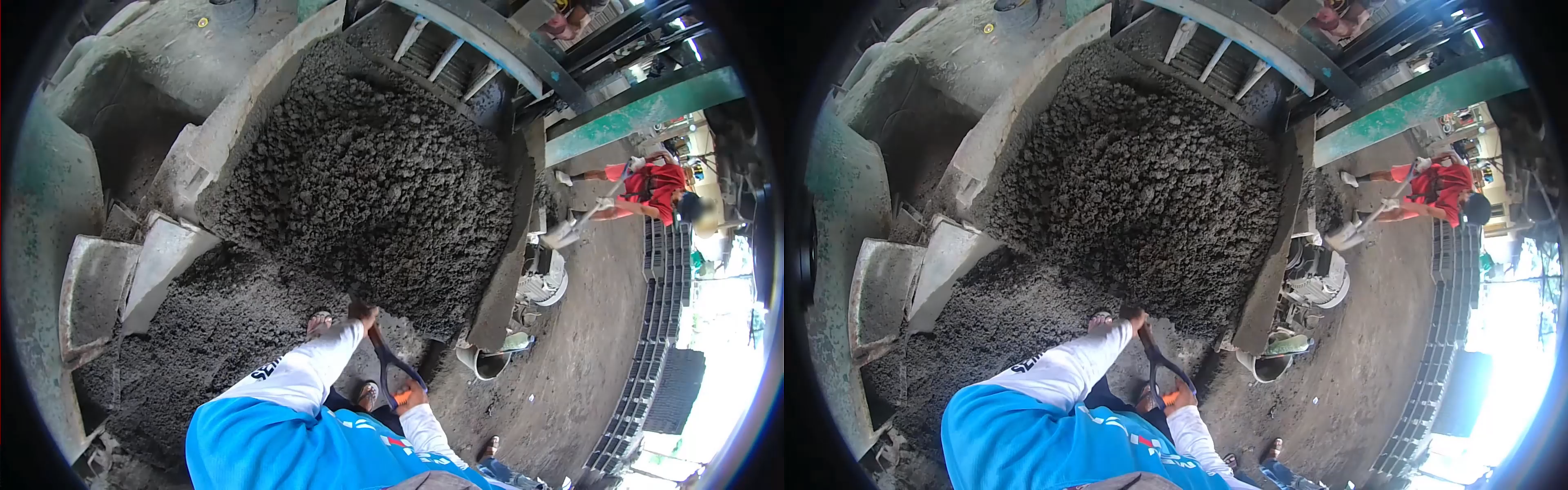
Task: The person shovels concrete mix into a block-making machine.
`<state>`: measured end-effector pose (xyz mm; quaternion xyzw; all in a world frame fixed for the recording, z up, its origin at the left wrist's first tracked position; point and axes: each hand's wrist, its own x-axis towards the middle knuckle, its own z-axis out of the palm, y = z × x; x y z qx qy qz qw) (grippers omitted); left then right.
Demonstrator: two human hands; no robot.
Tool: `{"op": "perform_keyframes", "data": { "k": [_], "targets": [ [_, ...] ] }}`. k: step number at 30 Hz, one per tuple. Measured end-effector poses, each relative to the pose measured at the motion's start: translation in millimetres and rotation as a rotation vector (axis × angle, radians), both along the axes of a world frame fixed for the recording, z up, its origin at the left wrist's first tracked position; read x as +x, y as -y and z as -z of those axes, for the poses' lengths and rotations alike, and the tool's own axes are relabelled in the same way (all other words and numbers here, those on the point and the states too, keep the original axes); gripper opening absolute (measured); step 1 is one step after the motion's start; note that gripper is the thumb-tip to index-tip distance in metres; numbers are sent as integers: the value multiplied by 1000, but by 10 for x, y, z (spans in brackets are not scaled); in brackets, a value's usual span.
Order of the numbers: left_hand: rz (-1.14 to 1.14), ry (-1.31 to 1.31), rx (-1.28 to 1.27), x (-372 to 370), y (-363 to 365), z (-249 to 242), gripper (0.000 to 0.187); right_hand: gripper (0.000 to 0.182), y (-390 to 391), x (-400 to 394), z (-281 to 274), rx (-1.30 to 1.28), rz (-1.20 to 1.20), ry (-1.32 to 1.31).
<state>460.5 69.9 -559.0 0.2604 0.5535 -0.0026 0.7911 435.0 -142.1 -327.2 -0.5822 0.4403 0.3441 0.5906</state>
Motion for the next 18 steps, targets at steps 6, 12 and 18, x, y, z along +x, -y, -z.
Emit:
{"op": "perform_keyframes", "data": {
  "k": [6, 12, 18],
  "targets": [
    [-198, -310, 140, -52, -125, -836, 51, 4, -77, -111, 70, -45, 48, 76],
    [-55, -242, 220, -115, -1143, -188, 42, 31, -1431, 497, 828, 78, -430, 247],
    [71, -179, 182, -9, -1428, 78, 34, 31, -1852, 712, 488, -671, -1639, 416]
  ]
}}
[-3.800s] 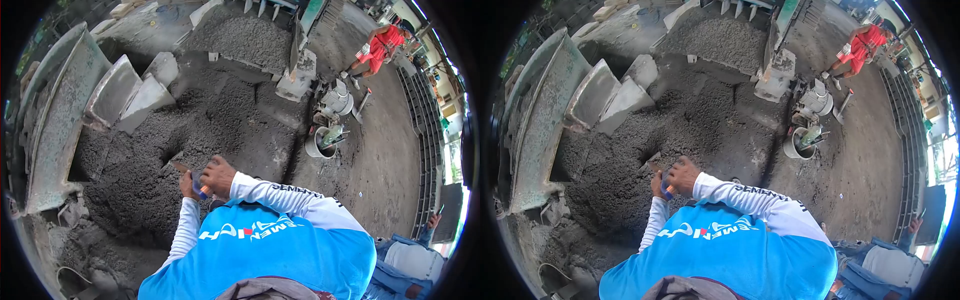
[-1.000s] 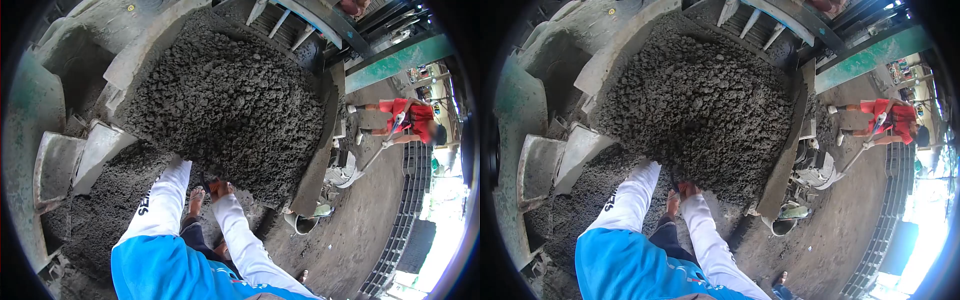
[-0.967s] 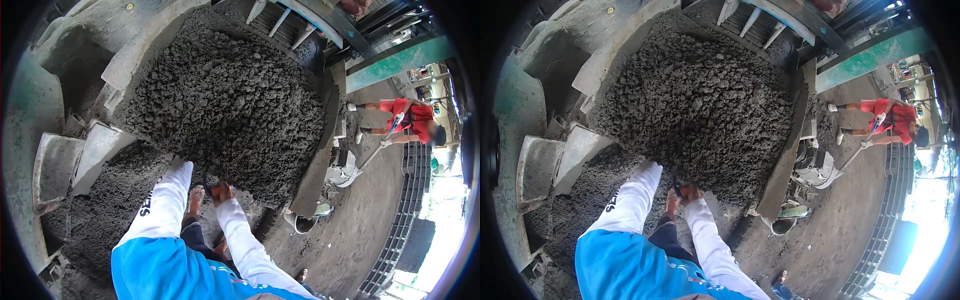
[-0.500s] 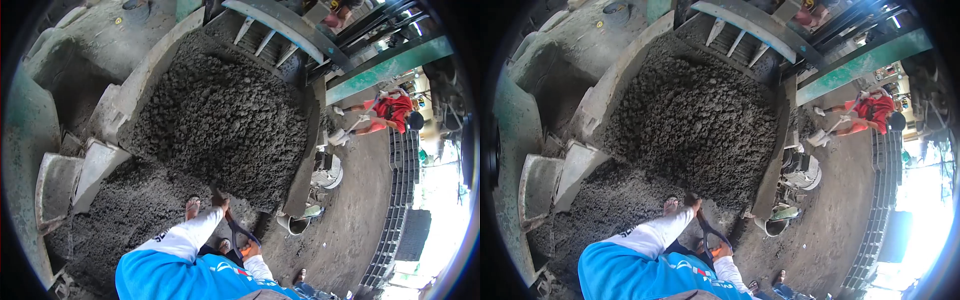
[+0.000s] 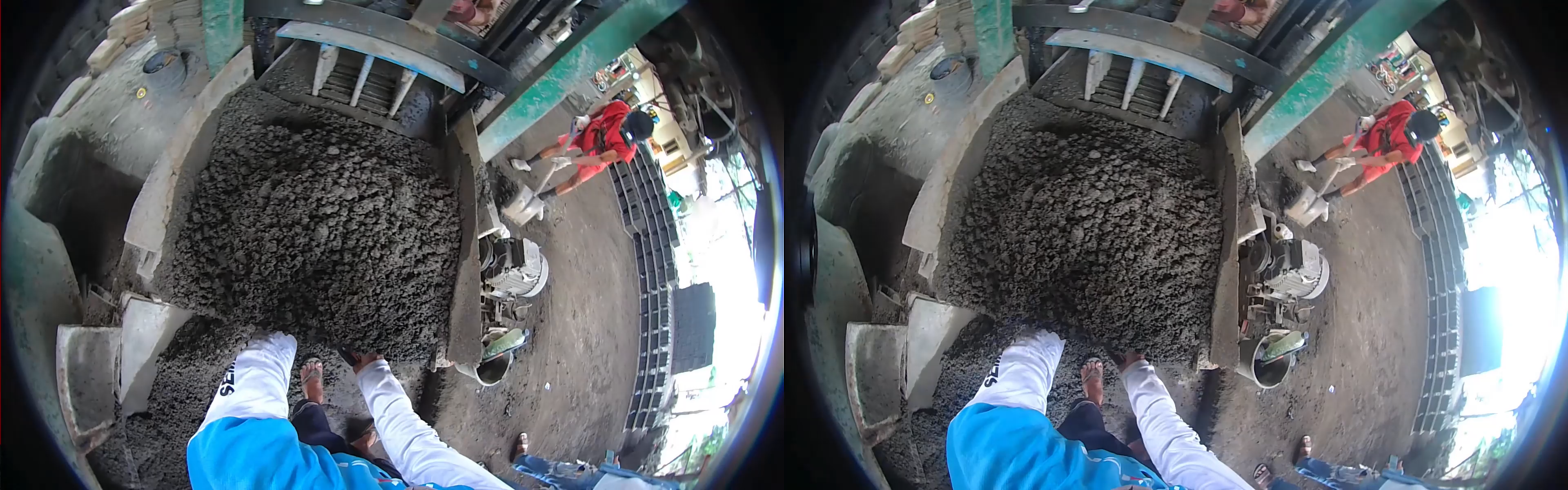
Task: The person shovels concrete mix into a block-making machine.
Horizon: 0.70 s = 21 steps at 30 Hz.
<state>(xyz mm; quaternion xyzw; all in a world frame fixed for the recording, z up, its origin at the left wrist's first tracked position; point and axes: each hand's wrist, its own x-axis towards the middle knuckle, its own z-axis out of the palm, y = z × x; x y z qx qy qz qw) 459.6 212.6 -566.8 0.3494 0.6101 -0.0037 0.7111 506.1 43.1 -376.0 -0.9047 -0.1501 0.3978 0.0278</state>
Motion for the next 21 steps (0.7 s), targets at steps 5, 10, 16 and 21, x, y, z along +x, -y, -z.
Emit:
{"op": "perform_keyframes", "data": {
  "k": [5, 10, 16, 21],
  "targets": [
    [57, 47, -73, 86, 67, 84, 27, 10, 317, -49, 111, 643, 1191, -385],
    [132, 126, -155, 201, 329, -25, 21, 13, 749, -342, 50, 971, 1661, -423],
    [167, 165, -309, 394, 1119, -640, 16, 20, 1653, -745, -567, 895, 1756, -429],
    [-151, 255, -517, -70, 1901, -1197, 16, 19, 2178, -897, -1595, 983, 1194, -267]
  ]
}}
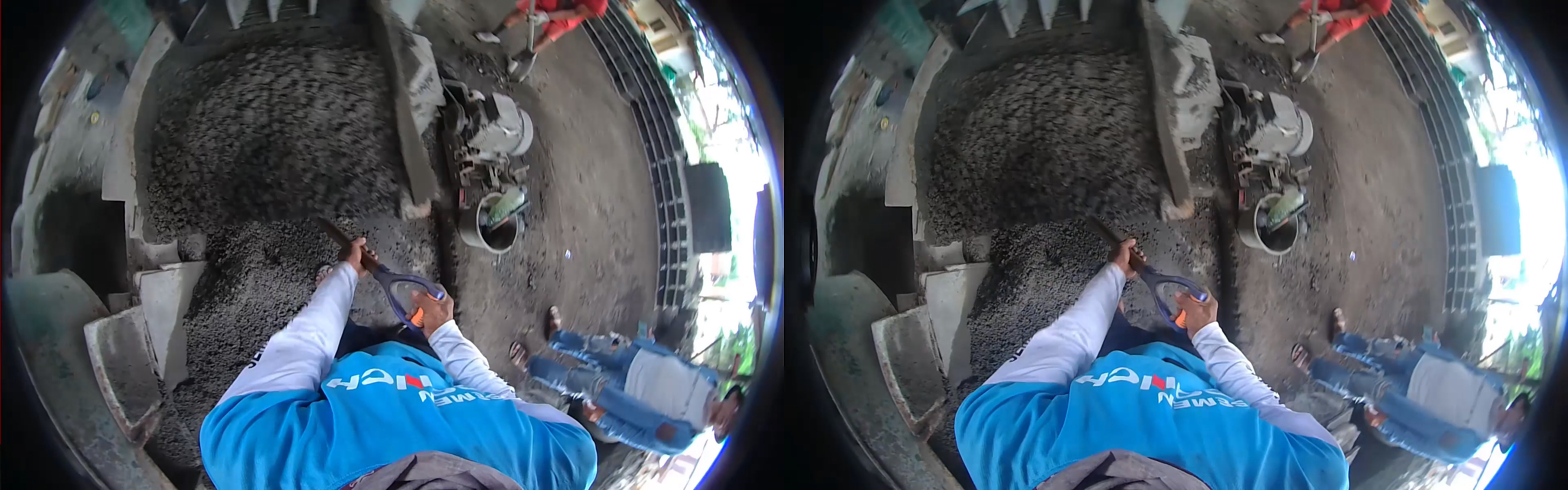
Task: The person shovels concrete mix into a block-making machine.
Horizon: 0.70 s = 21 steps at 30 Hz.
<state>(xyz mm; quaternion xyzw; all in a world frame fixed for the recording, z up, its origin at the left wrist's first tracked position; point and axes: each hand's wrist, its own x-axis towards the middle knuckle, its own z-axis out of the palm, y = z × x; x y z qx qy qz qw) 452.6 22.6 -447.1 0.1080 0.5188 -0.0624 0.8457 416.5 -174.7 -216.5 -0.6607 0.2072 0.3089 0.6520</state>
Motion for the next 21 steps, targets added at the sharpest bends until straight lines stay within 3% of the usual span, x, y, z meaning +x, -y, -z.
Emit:
{"op": "perform_keyframes", "data": {
  "k": [3, 6, 7, 9, 12, 13, 15, 16, 17, 19, 20, 21],
  "targets": [
    [-84, 85, -178, -549, 178, 91, 15, 27, 260, -197, -355, -332, -484, 595],
    [-111, -51, -245, -1079, 370, -162, 13, 36, 745, -316, -702, -228, -969, 923],
    [-106, -145, -151, -1195, 501, -427, 16, 38, 986, -429, -711, -202, -992, 962],
    [-15, -173, -7, -1502, 901, -143, 17, 43, 1403, -635, -701, -154, -1029, 1053],
    [118, -297, 117, -1667, 1503, 0, 19, 42, 2053, -945, -400, -239, -693, 1137],
    [141, -297, 105, -1719, 1681, 112, 18, 33, 2285, -1029, -405, -382, -721, 1001],
    [132, -311, 36, -1783, 1985, 233, 17, 30, 2632, -1229, -338, -452, -408, 885],
    [105, -328, -16, -1745, 2109, 249, 17, 33, 2777, -1344, -270, -487, -253, 819],
    [77, -346, -69, -1750, 2246, 244, 17, 44, 2932, -1477, -121, -476, -105, 562],
    [85, -323, -27, -1856, 2552, 255, 15, 73, 3085, -1609, -158, -360, 129, 164],
    [93, -304, -6, -1839, 2723, 234, 15, 64, 3220, -1857, 258, -26, 381, 1],
    [141, -334, 58, -1728, 2957, -235, 16, 54, 3339, -1992, 392, 97, 469, -147]
  ]
}}
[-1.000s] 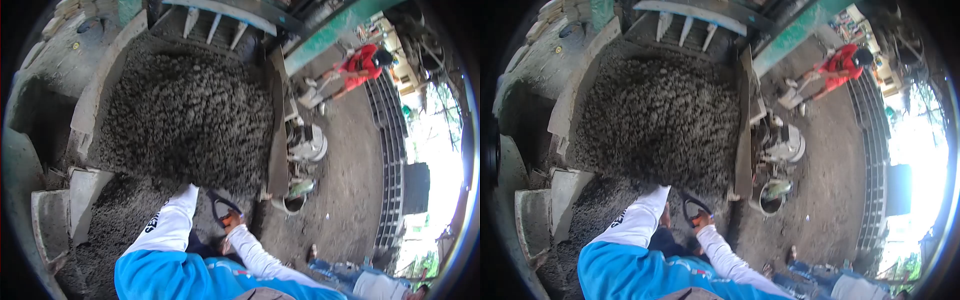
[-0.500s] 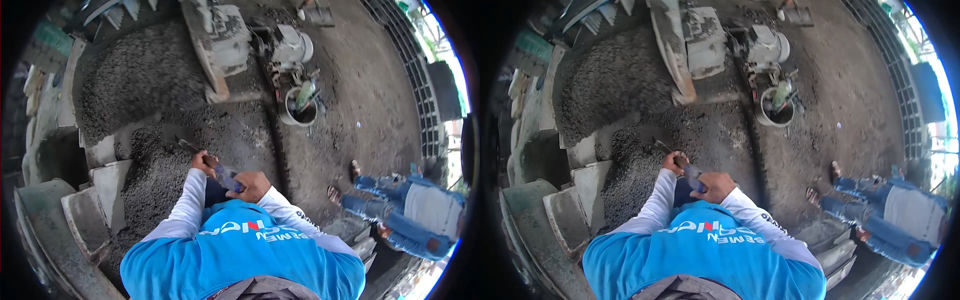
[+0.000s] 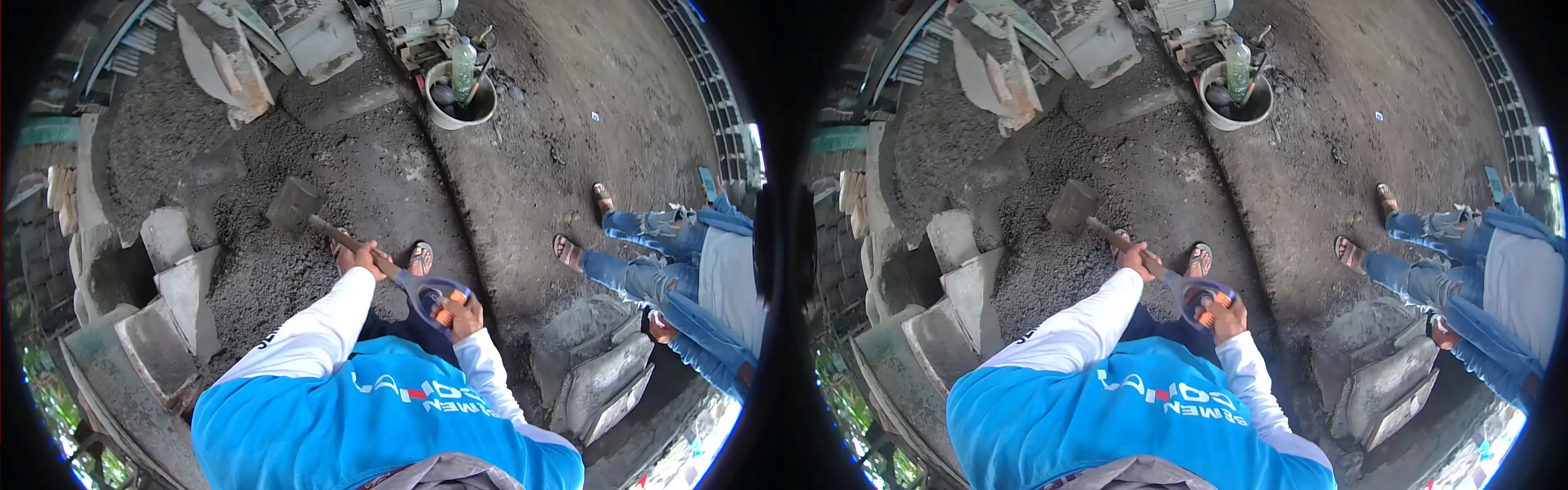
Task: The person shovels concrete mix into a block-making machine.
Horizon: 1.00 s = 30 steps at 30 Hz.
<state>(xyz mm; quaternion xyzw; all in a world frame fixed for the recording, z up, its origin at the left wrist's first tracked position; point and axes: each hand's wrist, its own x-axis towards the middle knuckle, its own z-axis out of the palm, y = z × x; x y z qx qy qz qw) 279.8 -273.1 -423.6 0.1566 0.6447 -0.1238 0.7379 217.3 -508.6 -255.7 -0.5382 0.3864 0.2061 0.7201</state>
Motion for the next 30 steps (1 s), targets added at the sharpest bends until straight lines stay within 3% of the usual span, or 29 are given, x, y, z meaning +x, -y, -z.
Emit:
{"op": "perform_keyframes", "data": {
  "k": [1, 4, 7, 11, 15, 16, 17, 19, 20, 21, 23, 27, 30],
  "targets": [
    [47, -28, -67, -76, 113, 187, 17, 44, 74, -137, 91, 147, 88, -121],
    [176, -83, -274, -296, 376, 724, 22, 17, 47, -406, 226, -20, 289, -354],
    [262, 6, -458, -465, 679, 959, 17, 12, 14, -625, 251, -103, 364, -359],
    [299, -16, -385, -628, 1148, 1221, 13, 2, 67, -716, 256, -222, 373, -295],
    [351, 19, -404, -457, 912, 1513, 17, 4, -52, -597, 658, -207, 352, -273],
    [379, 75, -385, -212, 717, 1196, 20, 6, -145, -544, 847, -213, 321, -232],
    [392, 22, -456, -218, 544, 1464, 26, 15, -271, -457, 1013, -200, 304, -193],
    [344, 28, -360, -122, 246, 1573, 35, 11, -631, -34, 1154, -110, 271, -193],
    [353, -11, -337, -55, 124, 1497, 38, 8, -767, 5, 1479, -31, 298, -189],
    [378, -14, -356, 11, -6, 1259, 39, 8, -970, 184, 1434, -227, 114, -98],
    [433, -24, -397, 109, -249, 706, 39, 7, -1299, 350, 1462, 5, 227, -137],
    [499, 8, -99, -107, -486, 633, 51, 7, -1713, 374, 1402, -21, 189, -201],
    [775, -116, 60, 21, -888, 462, 62, 13, -2084, 575, 1079, 72, 234, -252]
  ]
}}
